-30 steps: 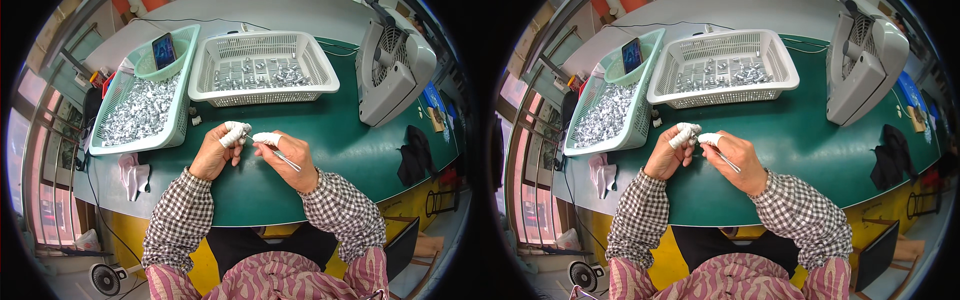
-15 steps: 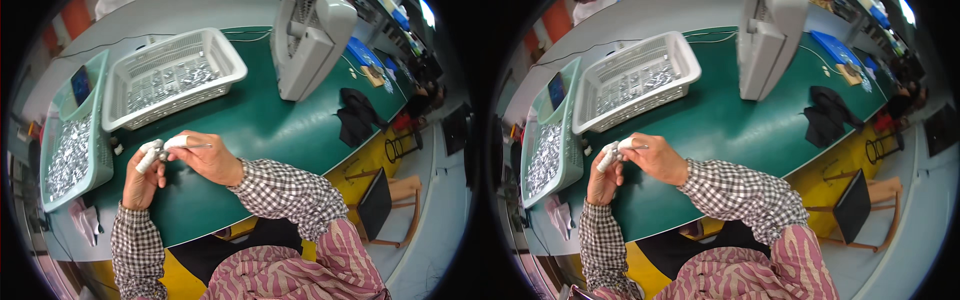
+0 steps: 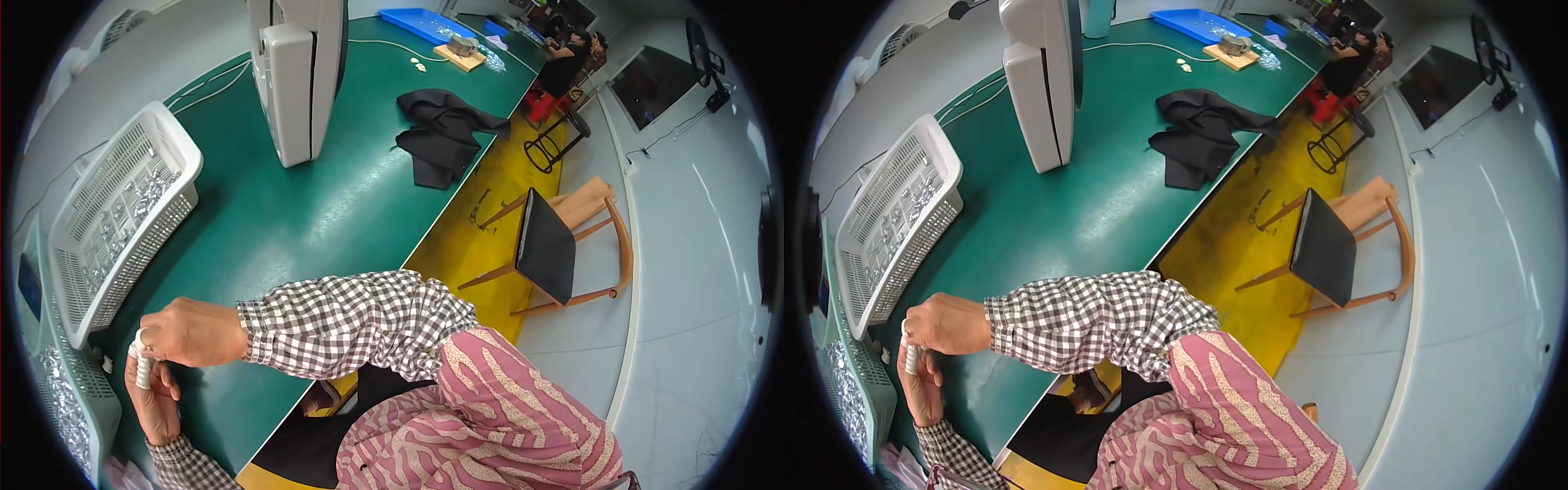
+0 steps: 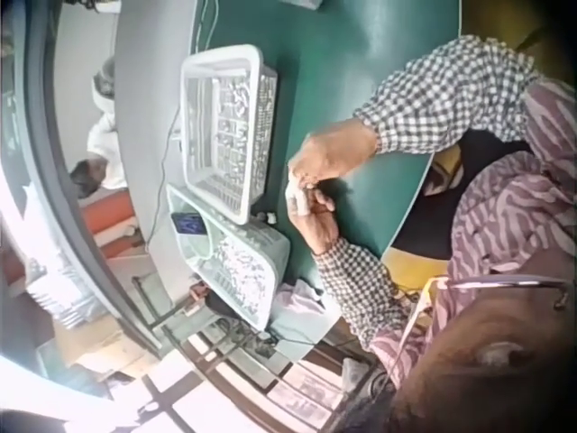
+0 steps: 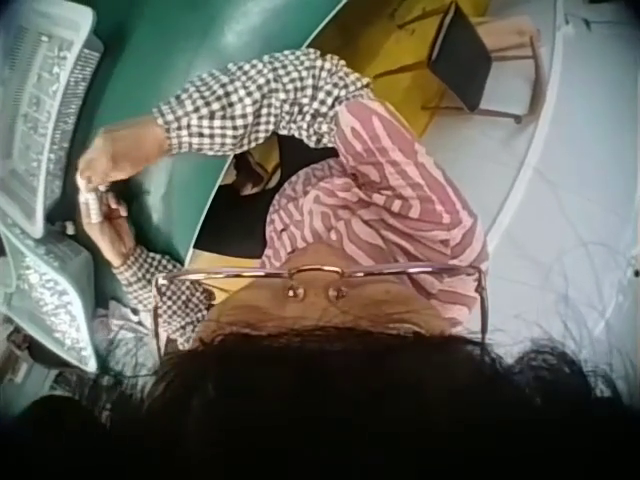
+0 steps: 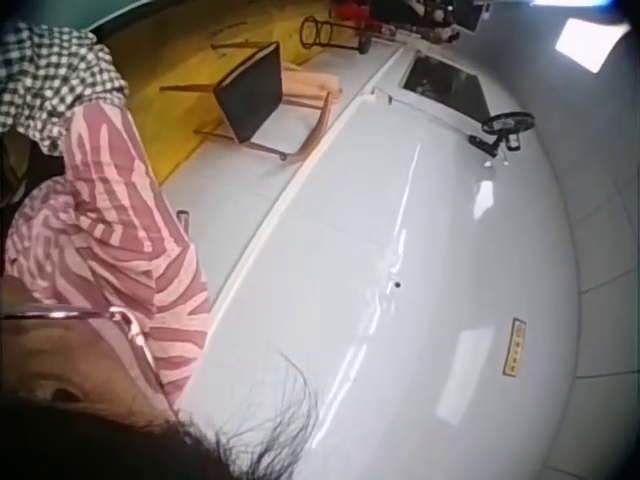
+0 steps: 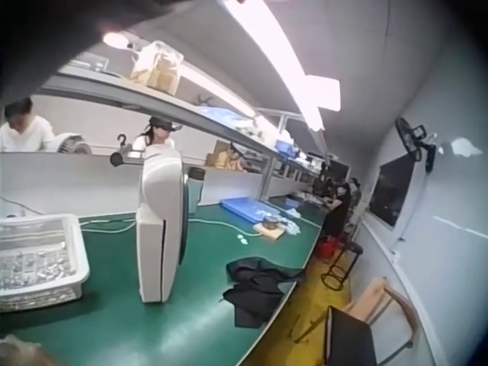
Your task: Inspecting and cleaning small metal components using a specialized tool at a factory workstation.
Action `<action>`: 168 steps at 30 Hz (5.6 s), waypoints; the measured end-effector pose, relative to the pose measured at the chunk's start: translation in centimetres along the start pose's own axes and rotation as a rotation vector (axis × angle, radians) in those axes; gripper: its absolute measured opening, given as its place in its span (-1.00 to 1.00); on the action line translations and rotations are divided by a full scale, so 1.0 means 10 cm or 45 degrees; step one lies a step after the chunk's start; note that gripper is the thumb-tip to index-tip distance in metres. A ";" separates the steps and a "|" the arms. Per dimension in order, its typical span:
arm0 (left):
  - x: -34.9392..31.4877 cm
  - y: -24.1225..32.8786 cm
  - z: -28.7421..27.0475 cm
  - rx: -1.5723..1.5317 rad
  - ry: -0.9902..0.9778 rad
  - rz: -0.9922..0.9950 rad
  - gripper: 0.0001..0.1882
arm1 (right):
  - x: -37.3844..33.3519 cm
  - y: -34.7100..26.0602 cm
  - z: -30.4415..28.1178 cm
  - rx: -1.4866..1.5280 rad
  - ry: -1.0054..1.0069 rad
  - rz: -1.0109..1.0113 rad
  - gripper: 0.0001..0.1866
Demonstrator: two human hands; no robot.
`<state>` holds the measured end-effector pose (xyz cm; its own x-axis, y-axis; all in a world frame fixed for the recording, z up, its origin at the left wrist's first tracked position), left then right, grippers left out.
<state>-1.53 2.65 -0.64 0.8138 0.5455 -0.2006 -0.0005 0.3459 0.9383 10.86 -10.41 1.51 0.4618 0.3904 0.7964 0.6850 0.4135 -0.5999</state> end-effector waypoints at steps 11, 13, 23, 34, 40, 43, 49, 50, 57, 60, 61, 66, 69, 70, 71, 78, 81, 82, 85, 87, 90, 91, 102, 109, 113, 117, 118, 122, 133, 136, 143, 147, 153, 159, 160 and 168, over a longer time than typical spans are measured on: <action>-0.07 -0.01 -0.03 -0.033 0.184 0.044 -0.71 | 0.06 -0.10 -0.01 0.011 -0.036 -0.241 -0.83; -0.07 -0.01 -0.05 -0.050 0.205 0.050 -0.71 | 0.09 -0.12 -0.07 0.229 -0.027 0.277 -0.82; -0.07 -0.04 -0.07 -0.001 0.169 0.072 -0.66 | 0.06 -0.08 -0.03 0.377 -0.085 0.675 -0.87; 0.01 -0.11 -0.29 -0.030 0.094 0.017 -0.59 | -0.02 -0.11 0.02 -0.222 -0.143 -0.244 -0.85; 0.02 -0.09 -0.27 -0.065 0.176 0.001 -0.56 | 0.04 -0.05 0.03 0.221 0.022 0.365 -0.81; -0.01 -0.10 -0.25 -0.039 0.213 0.022 -0.57 | 0.05 -0.07 0.03 0.042 0.153 0.011 -0.81; 0.02 -0.08 -0.28 -0.023 0.205 0.043 -0.57 | 0.03 -0.09 0.02 0.039 0.021 0.126 -0.82; 0.03 -0.08 -0.31 -0.007 0.181 0.033 -0.57 | 0.02 -0.11 0.04 -0.170 0.093 -0.233 -0.82; 0.04 -0.08 -0.27 -0.015 0.202 0.042 -0.56 | 0.00 -0.07 0.07 -0.088 0.127 -0.133 -0.84; 0.02 -0.08 -0.25 0.010 0.241 0.038 -0.59 | 0.04 -0.11 0.01 0.019 0.092 -0.008 -0.84; 0.01 -0.09 -0.24 0.009 0.240 0.037 -0.59 | 0.06 -0.10 -0.01 0.206 0.023 0.263 -0.84; 0.02 -0.06 -0.09 0.090 0.160 0.050 -0.65 | 0.11 0.08 -0.09 0.534 -0.088 0.826 -0.79; 0.04 -0.05 -0.06 0.127 0.145 0.072 -0.67 | 0.12 0.11 -0.11 0.557 -0.057 0.830 -0.79; 0.07 -0.05 -0.09 0.158 0.144 0.102 -0.66 | 0.14 0.11 -0.12 0.573 -0.043 0.831 -0.78; 0.09 -0.03 -0.11 0.192 0.147 0.135 -0.64 | 0.16 0.11 -0.14 0.581 -0.044 0.825 -0.78; -0.11 0.29 -0.19 0.056 0.394 0.194 -0.65 | 0.21 0.39 -0.17 0.352 0.248 0.869 -0.75; -0.12 0.24 -0.03 -0.008 0.279 0.157 -0.70 | 0.14 0.46 -0.27 0.239 0.252 0.809 -0.77; -0.13 0.24 -0.03 0.042 0.255 0.195 -0.72 | 0.13 0.44 -0.31 0.201 0.230 0.810 -0.79; -0.24 0.38 -0.07 0.360 0.335 0.321 -0.76 | 0.12 0.37 -0.27 0.255 0.206 0.761 -0.80; -0.31 0.44 -0.08 0.607 0.395 0.378 -0.77 | 0.11 0.33 -0.27 0.147 0.180 0.702 -0.80; -0.38 0.54 -0.07 0.858 0.545 0.559 -0.78 | 0.12 0.35 -0.22 0.123 0.154 0.656 -0.79; -0.36 0.52 -0.08 0.861 0.549 0.559 -0.78 | 0.12 0.36 -0.22 0.095 0.144 0.636 -0.79; -0.21 0.43 -0.11 1.382 0.693 0.926 -0.82 | 0.09 0.33 -0.21 -0.003 0.110 0.538 -0.82; -0.19 0.32 -0.15 1.669 0.502 0.866 -0.83 | 0.08 0.28 -0.16 -0.059 0.104 0.330 -0.83; -0.15 0.27 -0.20 1.884 0.425 0.940 -0.81 | 0.10 0.24 -0.15 -0.078 0.078 0.275 -0.83; -0.11 0.49 -0.10 1.235 0.337 0.419 -0.78 | 0.07 0.19 -0.16 -0.123 0.025 0.235 -0.83; -0.11 0.54 -0.09 0.844 0.315 0.164 -0.76 | 0.07 0.17 -0.14 -0.112 0.028 0.241 -0.84; -0.01 0.46 -0.03 -0.144 0.058 0.085 -0.67 | 0.04 0.12 -0.06 -0.168 0.072 0.068 -0.87; 0.02 0.24 -0.05 -0.463 -0.074 -0.035 -0.61 | 0.07 -0.19 -0.06 -0.039 0.007 0.065 -0.88; 0.00 0.24 -0.02 -0.442 -0.063 -0.032 -0.62 | 0.06 -0.21 -0.03 0.001 -0.032 -0.083 -0.86; 0.00 0.22 -0.01 -0.306 0.009 -0.061 -0.64 | 0.03 -0.20 0.00 -0.040 -0.041 -0.082 -0.87; 0.02 0.17 -0.05 -0.359 0.030 -0.084 -0.66 | 0.04 -0.21 -0.02 0.013 -0.035 0.096 -0.87; 0.01 0.19 0.00 -0.199 0.037 -0.007 -0.65 | 0.03 -0.17 -0.02 0.069 -0.102 0.225 -0.87; -0.03 0.22 0.04 -0.089 0.009 0.035 -0.66 | 0.01 -0.13 -0.02 0.037 -0.175 0.264 -0.86; -0.02 0.21 0.05 -0.100 0.016 0.051 -0.65 | 0.01 -0.13 -0.02 0.035 -0.176 0.263 -0.86; -0.01 0.19 0.00 -0.128 -0.031 0.071 -0.65 | 0.00 -0.13 -0.01 0.044 -0.191 0.311 -0.86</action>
<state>-1.58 3.23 1.22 0.8248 0.5477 -0.1408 -0.1035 0.3910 0.9146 10.04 -11.08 2.35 0.5206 0.5979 0.6095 0.5427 0.3193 -0.7768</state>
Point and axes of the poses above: each hand's wrist, its own x-axis towards the middle knuckle, its own z-axis out of the palm, y = z × x, the point moved 1 cm from there along x, towards the middle knuckle, and after that the axes turned 12 degrees about y, right-handed, at the moved point
